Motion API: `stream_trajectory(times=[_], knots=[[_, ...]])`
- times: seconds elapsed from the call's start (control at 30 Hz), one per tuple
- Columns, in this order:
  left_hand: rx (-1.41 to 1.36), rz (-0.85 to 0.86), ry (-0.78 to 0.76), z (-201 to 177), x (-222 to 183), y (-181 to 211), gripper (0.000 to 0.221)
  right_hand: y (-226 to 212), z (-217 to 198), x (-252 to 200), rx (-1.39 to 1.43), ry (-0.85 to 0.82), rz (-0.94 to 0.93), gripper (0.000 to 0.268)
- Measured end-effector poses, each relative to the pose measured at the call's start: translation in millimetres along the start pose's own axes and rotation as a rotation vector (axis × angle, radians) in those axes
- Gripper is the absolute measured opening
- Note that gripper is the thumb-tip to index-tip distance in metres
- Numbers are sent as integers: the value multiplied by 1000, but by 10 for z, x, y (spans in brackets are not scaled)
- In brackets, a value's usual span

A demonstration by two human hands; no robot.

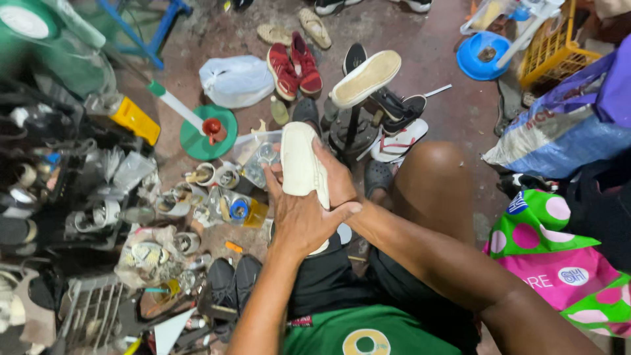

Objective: The person inserts a new insole into a white loafer, presses it down by hand, and then uses a hammer to secure the sole of a different shoe.

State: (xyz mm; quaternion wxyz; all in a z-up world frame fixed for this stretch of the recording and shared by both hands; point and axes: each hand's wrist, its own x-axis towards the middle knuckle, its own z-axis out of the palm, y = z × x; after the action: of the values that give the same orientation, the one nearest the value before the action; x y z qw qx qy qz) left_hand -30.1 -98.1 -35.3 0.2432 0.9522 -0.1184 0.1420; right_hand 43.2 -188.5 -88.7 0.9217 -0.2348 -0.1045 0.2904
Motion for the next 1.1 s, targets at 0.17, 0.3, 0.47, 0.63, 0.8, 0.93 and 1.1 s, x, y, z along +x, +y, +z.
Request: stream_trajectory(times=[0.17,0.3,0.47,0.63,0.8,0.93,1.1], knots=[[-95,83,-59,48,-46,-7,114,-122,15,-130,103,-68,31,70],[-76,79,0,49,-66,-55,107,-144,26,-101,111,-80,75,68],[-102,-132,73,119,-13,49,99,-59,55,33,20,-59,73,66],[-188,-49,-20,51,-28,95,106,-346,111,-42,-67,-76,92,63],[-197,79,-34,27,-174,236,116,-582,198,-82,-311,-90,-42,55],[-212,-51,-27,139,-75,261,110,-627,255,-7,-381,-104,4,56],[-227,37,103,271,-144,199,104,-634,150,-4,-333,-112,29,67]])
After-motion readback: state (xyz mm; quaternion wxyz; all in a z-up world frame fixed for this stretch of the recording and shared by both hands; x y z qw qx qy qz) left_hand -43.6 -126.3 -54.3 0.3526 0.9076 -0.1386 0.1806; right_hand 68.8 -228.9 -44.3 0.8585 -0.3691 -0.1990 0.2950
